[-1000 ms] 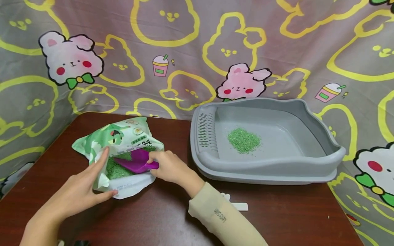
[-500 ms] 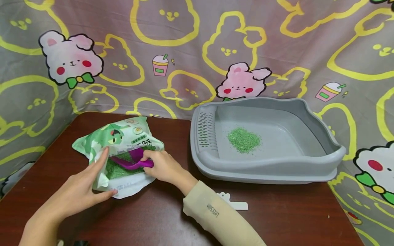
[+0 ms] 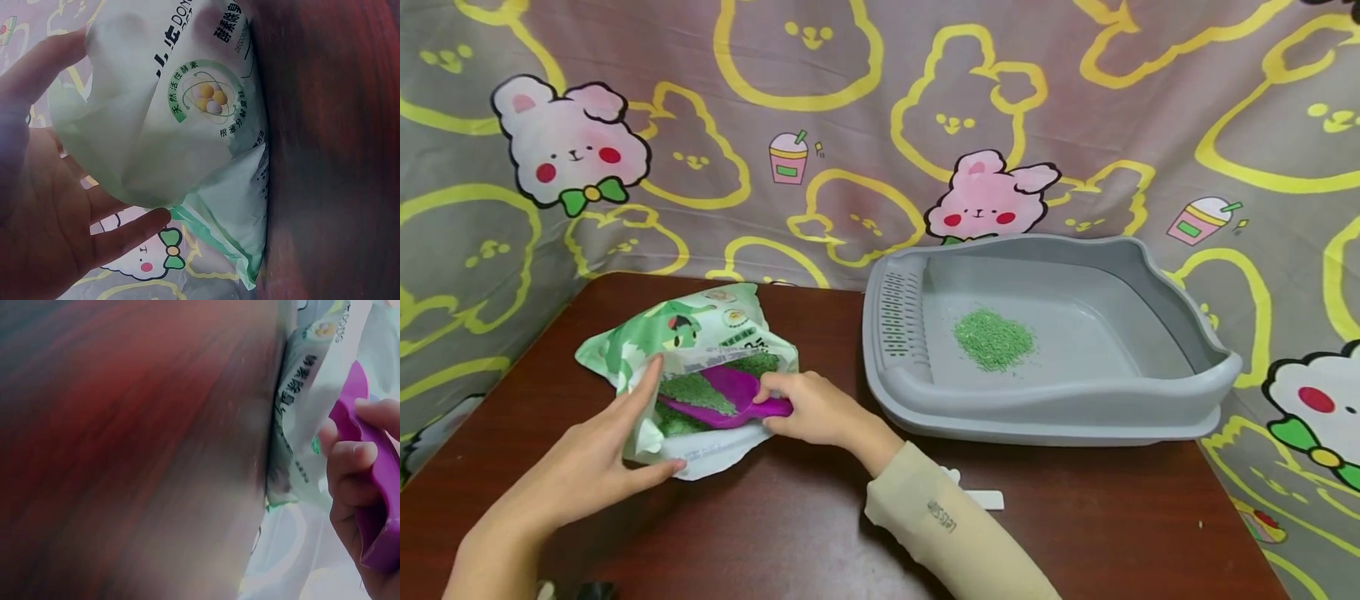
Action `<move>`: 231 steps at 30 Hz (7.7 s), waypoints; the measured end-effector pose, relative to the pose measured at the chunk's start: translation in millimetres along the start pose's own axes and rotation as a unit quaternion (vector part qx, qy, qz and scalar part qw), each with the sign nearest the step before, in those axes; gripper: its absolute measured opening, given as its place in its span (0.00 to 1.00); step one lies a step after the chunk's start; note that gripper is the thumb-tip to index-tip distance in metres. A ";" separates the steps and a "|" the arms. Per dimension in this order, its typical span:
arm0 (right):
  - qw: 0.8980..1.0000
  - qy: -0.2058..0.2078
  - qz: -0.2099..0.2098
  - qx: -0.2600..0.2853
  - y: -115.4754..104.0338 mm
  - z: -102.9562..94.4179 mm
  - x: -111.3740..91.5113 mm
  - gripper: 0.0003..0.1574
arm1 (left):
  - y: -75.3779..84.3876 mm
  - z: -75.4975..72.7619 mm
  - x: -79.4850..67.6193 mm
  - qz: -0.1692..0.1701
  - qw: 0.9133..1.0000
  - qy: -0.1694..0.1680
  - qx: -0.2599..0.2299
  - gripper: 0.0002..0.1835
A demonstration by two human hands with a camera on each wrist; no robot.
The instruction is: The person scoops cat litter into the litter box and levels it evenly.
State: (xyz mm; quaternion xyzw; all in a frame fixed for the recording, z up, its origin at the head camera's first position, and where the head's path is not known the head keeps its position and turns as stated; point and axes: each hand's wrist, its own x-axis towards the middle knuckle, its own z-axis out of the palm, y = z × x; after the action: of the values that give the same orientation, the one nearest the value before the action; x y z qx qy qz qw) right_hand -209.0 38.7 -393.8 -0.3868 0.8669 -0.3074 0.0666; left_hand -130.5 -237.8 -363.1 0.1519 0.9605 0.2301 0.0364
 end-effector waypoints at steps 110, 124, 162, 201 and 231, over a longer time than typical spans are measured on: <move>0.953 0.264 0.134 -0.063 51.2 -208.4 -273.9 0.25 | -3.0 -0.2 -1.3 0.000 1.000 -0.006 0.002 0.65; 0.947 0.223 0.220 -0.067 77.6 -248.5 -294.1 0.19 | -2.3 0.8 -2.5 -0.004 1.000 -0.007 -0.005 0.64; 0.933 0.048 0.328 -0.141 112.3 -290.3 -282.5 0.20 | -0.3 0.0 -5.8 0.005 1.000 0.005 -0.010 0.64; 0.918 -0.113 0.356 -0.137 119.9 -298.4 -243.4 0.15 | 1.8 -0.4 -5.5 0.004 1.000 0.006 0.000 0.63; 0.915 -0.086 0.353 -0.174 105.2 -307.0 -257.5 0.14 | 0.0 0.7 -6.9 0.003 1.000 0.006 -0.004 0.64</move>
State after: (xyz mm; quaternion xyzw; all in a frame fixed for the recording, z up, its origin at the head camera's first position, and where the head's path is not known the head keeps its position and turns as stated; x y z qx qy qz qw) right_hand -205.5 423.6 -240.5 -0.0854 0.9778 -0.0735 0.1764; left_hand -123.8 -239.7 -363.7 0.1531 0.9593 0.2355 0.0303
